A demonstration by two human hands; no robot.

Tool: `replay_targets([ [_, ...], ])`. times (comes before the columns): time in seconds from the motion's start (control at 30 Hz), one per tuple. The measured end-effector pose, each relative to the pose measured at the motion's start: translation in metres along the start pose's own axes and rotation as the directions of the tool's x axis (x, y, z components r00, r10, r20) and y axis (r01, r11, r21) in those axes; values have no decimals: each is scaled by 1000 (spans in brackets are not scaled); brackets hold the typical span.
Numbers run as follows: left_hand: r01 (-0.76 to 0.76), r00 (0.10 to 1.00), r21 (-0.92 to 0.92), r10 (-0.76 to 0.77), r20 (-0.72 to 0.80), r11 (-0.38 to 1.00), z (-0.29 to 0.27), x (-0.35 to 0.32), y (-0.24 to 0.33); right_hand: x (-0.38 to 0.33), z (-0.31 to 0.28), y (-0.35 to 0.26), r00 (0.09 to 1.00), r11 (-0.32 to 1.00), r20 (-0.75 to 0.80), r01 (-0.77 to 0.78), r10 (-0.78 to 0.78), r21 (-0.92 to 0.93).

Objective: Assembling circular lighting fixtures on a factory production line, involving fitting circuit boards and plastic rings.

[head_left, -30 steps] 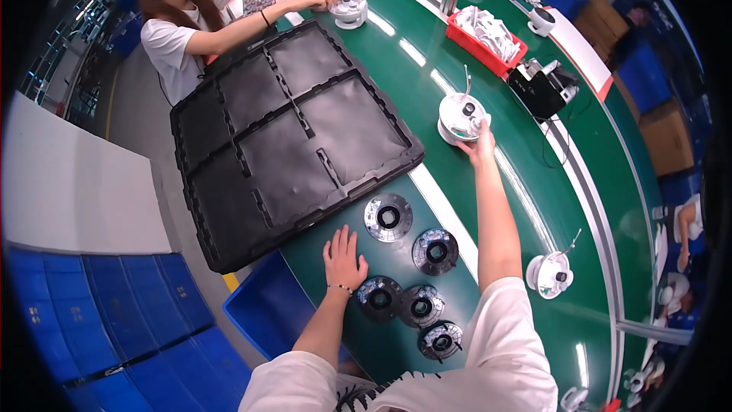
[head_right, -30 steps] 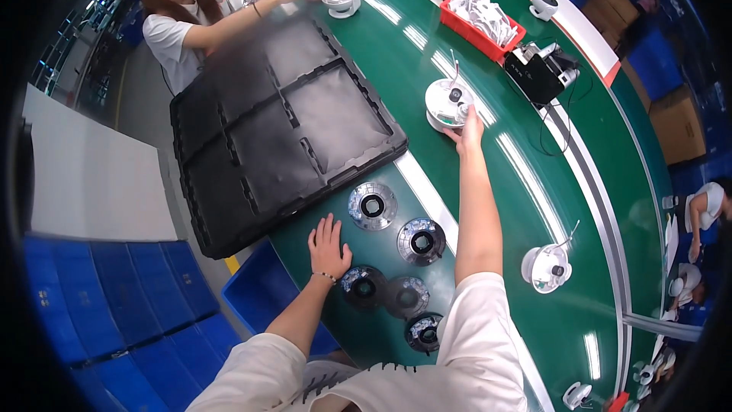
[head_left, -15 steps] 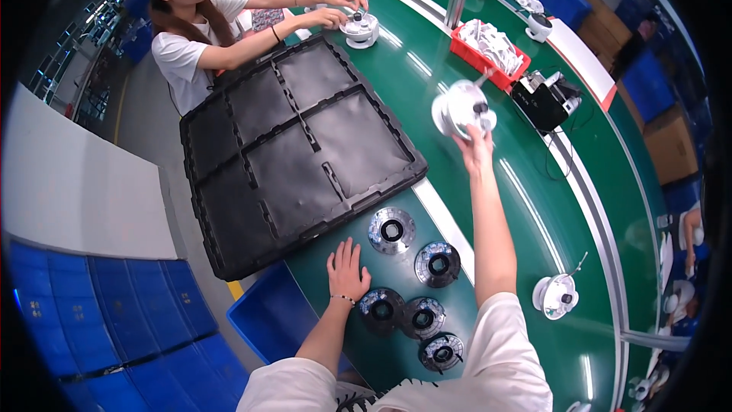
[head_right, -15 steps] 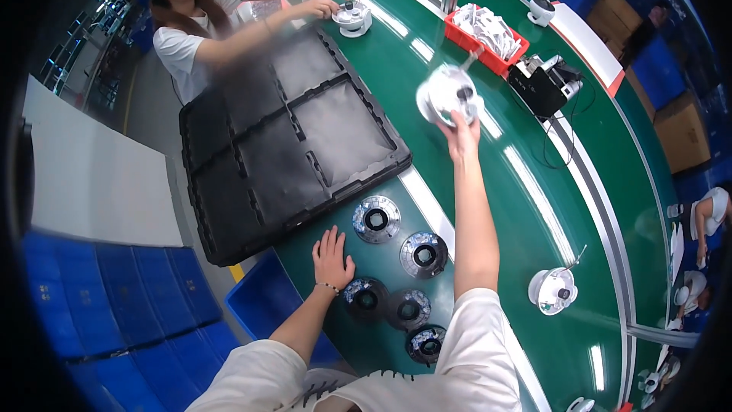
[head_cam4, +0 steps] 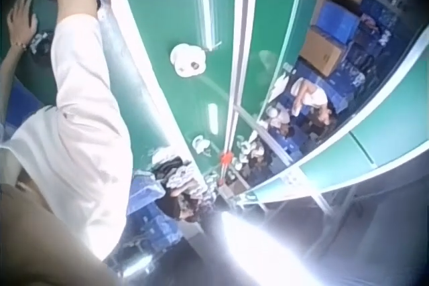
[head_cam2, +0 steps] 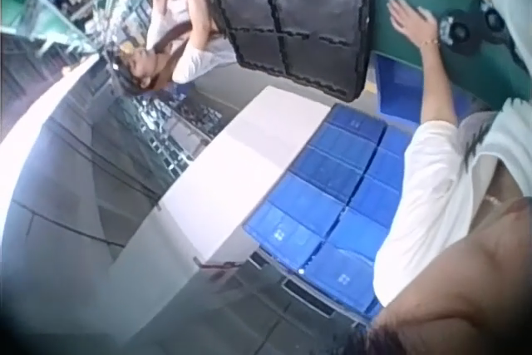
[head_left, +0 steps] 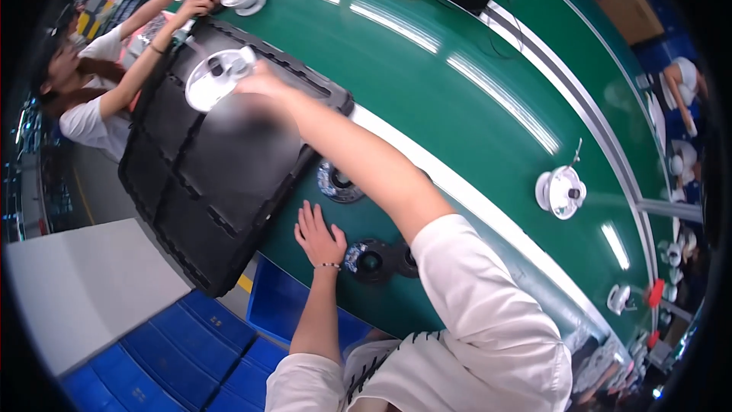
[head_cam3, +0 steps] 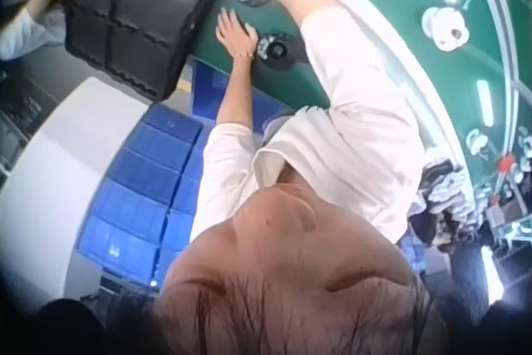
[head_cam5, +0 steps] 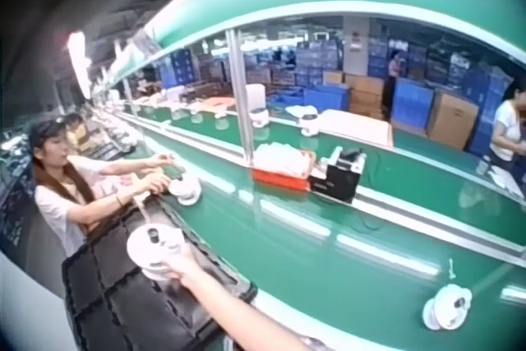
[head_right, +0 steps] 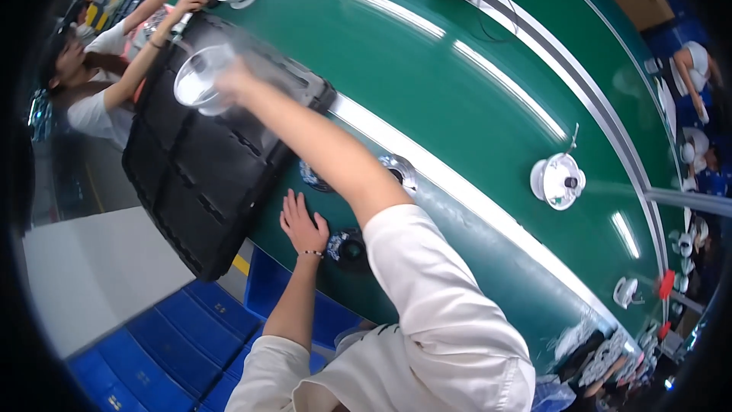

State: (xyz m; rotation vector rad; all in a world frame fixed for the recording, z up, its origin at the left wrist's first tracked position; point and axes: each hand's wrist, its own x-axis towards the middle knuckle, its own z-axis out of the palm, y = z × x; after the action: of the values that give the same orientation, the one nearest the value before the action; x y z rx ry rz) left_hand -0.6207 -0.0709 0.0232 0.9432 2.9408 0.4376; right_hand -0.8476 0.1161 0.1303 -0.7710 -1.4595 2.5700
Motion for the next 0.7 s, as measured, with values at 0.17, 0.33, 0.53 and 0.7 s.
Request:
replay_targets([
  [0.17,-4,1000,17,4,4,1000,7,-2,-2,-29,3,29,983,995,-181,-36,19,-92],
  [0.33,-16,1000,14,16,0,1000,6,-5,-1,-13,-4,51,955,987,-279,56,-97,-152],
  [0.53,-12,999,12,12,-31,1000,5,-8,-6,-44,-12,37,868,890,-360,178,-343,-421],
  [0.7,-19,1000,2,19,-25,1000,12,-7,0,-49,-26,41,903,858,-250,200,-348,-473],
])
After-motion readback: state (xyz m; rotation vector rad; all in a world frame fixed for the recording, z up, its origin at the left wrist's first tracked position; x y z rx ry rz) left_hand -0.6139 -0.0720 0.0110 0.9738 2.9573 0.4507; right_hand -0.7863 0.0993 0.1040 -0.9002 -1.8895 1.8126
